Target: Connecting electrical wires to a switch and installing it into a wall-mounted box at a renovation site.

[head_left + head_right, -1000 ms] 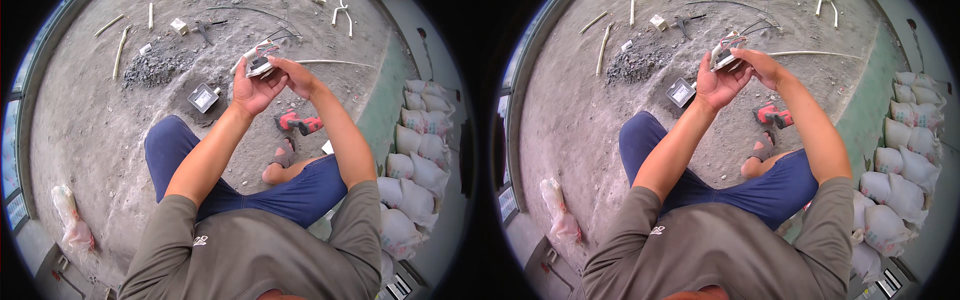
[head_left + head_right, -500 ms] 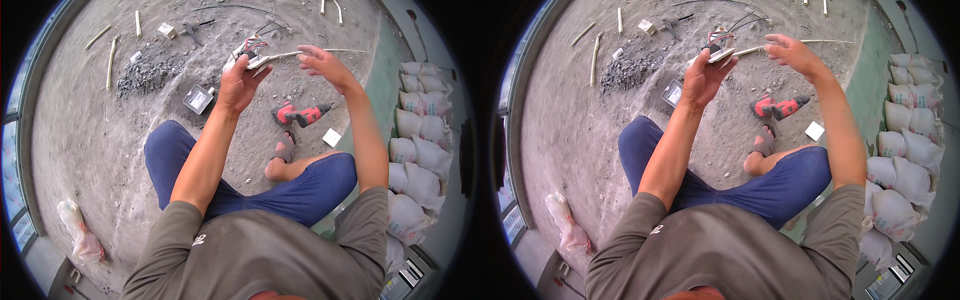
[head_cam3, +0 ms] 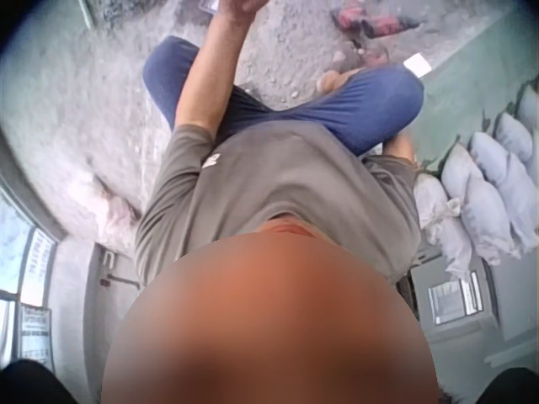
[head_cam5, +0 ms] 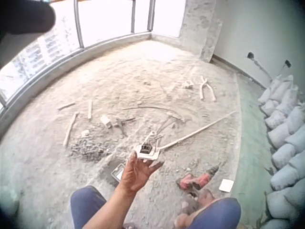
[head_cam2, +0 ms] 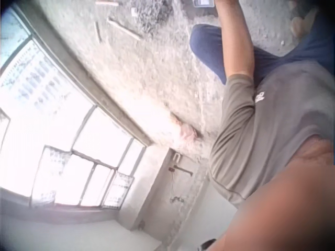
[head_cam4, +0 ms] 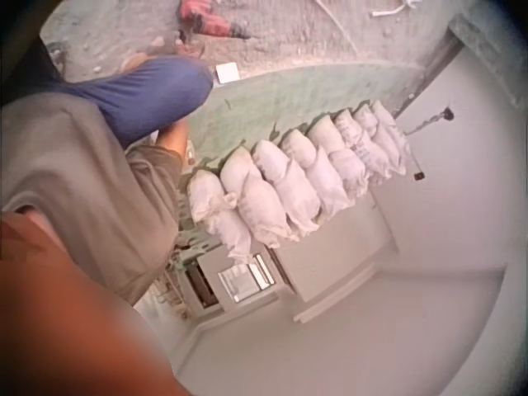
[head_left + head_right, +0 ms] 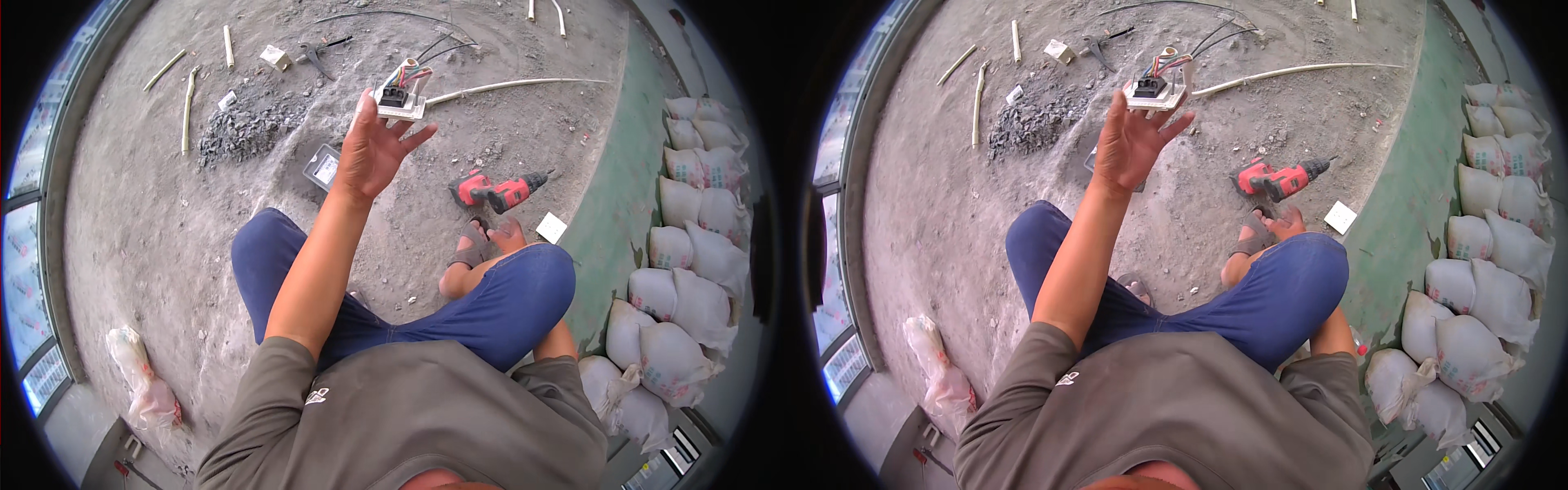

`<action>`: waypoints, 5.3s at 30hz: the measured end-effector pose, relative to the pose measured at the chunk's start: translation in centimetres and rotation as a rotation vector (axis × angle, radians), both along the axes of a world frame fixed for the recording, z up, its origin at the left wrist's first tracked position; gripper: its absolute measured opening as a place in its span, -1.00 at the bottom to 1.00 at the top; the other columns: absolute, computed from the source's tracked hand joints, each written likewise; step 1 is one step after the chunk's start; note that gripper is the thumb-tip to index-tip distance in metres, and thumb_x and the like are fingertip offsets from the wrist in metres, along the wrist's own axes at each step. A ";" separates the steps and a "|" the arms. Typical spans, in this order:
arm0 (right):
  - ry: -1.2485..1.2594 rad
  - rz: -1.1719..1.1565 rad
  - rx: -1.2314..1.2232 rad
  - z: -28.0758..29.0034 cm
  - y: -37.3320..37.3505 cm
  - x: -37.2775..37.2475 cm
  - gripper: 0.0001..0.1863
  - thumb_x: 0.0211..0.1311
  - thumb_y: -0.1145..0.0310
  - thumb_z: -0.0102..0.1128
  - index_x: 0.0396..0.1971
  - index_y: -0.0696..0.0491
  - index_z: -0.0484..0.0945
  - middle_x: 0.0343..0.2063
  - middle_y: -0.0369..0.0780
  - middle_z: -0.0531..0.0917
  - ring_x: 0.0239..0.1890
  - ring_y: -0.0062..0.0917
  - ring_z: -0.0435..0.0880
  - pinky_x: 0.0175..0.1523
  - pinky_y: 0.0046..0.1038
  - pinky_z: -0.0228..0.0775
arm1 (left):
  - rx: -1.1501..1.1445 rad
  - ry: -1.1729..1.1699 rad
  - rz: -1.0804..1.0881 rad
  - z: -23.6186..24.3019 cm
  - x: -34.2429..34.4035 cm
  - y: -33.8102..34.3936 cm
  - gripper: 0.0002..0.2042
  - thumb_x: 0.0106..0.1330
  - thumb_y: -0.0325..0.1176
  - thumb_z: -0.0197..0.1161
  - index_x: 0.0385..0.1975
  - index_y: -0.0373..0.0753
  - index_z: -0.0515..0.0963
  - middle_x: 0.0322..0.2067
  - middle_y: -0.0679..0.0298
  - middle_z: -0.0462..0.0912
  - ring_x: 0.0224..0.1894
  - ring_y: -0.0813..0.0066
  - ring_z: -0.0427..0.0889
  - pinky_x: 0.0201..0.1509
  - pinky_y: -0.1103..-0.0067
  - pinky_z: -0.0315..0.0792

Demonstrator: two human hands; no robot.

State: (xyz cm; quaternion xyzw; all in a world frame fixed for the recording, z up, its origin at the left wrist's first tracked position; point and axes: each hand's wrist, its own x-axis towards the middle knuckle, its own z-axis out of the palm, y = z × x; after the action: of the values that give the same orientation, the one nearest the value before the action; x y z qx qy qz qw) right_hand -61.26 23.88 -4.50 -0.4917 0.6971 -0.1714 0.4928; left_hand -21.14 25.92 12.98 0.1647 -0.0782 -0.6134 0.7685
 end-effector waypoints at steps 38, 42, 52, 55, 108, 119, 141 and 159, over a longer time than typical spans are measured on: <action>-0.008 0.930 -0.809 28.5 3.6 21.5 -0.82 -0.07 0.51 0.26 -0.40 0.10 0.52 -0.52 -0.12 0.60 -0.45 -0.15 0.61 -0.36 -0.29 0.46 | -0.053 0.305 -0.164 -3.0 1.9 -4.2 -0.35 0.45 0.19 -0.40 0.26 -0.23 0.21 0.06 0.05 0.47 0.09 -0.15 0.43 0.12 0.06 0.38; 0.174 1.089 -0.956 28.0 3.3 20.7 -0.83 -0.05 0.48 0.27 -0.39 0.11 0.53 -0.55 -0.11 0.61 -0.45 -0.14 0.63 -0.38 -0.31 0.46 | 0.015 0.211 -0.132 -2.5 1.5 -4.0 -0.36 0.45 0.18 -0.41 0.27 -0.22 0.20 0.07 0.07 0.47 0.10 -0.13 0.43 0.13 0.07 0.37; 0.027 0.754 -0.577 27.9 4.1 21.2 -0.71 -0.03 0.41 0.31 -0.25 0.11 0.52 -0.48 -0.01 0.64 -0.34 -0.04 0.65 -0.31 -0.27 0.49 | -0.008 0.126 -0.060 -2.1 0.4 -3.7 -0.38 0.46 0.16 -0.39 0.25 -0.21 0.21 0.14 0.01 0.41 0.05 -0.08 0.45 0.09 0.08 0.42; -0.017 0.720 -0.558 27.6 4.3 21.5 -0.68 -0.03 0.40 0.30 -0.23 0.11 0.48 -0.47 0.01 0.64 -0.33 0.00 0.63 -0.30 -0.21 0.49 | 0.015 0.084 -0.055 -1.9 0.3 -3.5 -0.39 0.46 0.15 -0.38 0.24 -0.21 0.22 0.14 0.00 0.41 0.02 -0.07 0.48 0.05 0.10 0.46; 0.019 0.746 -0.605 27.7 4.8 23.0 -0.64 -0.03 0.39 0.34 -0.22 0.12 0.43 -0.46 -0.02 0.64 -0.32 -0.01 0.63 -0.29 -0.19 0.48 | -0.060 0.181 -0.080 -2.4 0.6 -3.3 -0.39 0.45 0.18 -0.39 0.23 -0.17 0.26 0.08 -0.01 0.43 -0.09 -0.01 0.54 -0.06 0.15 0.52; -0.011 0.757 -0.544 28.0 4.7 23.0 -0.63 -0.04 0.40 0.34 -0.21 0.10 0.44 -0.45 -0.03 0.64 -0.32 -0.03 0.64 -0.27 -0.19 0.48 | -0.026 0.165 -0.057 -1.9 0.4 -3.4 -0.42 0.46 0.15 -0.33 0.21 -0.18 0.28 0.09 0.05 0.40 -0.05 -0.01 0.53 -0.04 0.12 0.52; 0.043 0.769 -0.482 29.5 4.1 22.7 -0.72 -0.01 0.39 0.31 -0.27 0.11 0.50 -0.46 -0.03 0.65 -0.34 -0.05 0.65 -0.28 -0.21 0.48 | 0.015 0.223 -0.083 -1.7 0.7 -3.5 -0.46 0.43 0.16 -0.25 0.09 -0.21 0.30 -0.05 0.02 0.54 -0.08 0.04 0.54 -0.01 0.11 0.47; -0.526 0.264 -0.570 34.9 0.4 20.5 -0.58 0.13 0.54 0.10 0.01 0.25 0.30 -0.52 -0.24 0.48 -0.58 -0.61 0.46 -0.41 -0.48 0.40 | 0.294 0.349 0.012 -3.7 -0.1 -2.4 -0.42 0.39 0.19 -0.21 0.15 -0.19 0.19 0.06 0.06 0.33 -0.04 -0.06 0.43 0.04 0.01 0.42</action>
State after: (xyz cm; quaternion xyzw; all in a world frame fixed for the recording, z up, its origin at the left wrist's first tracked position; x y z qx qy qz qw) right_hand -40.77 24.27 30.35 -0.6330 0.4028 -0.4131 0.5161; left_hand -21.27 23.48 9.32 0.1667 0.1470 -0.6326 0.7419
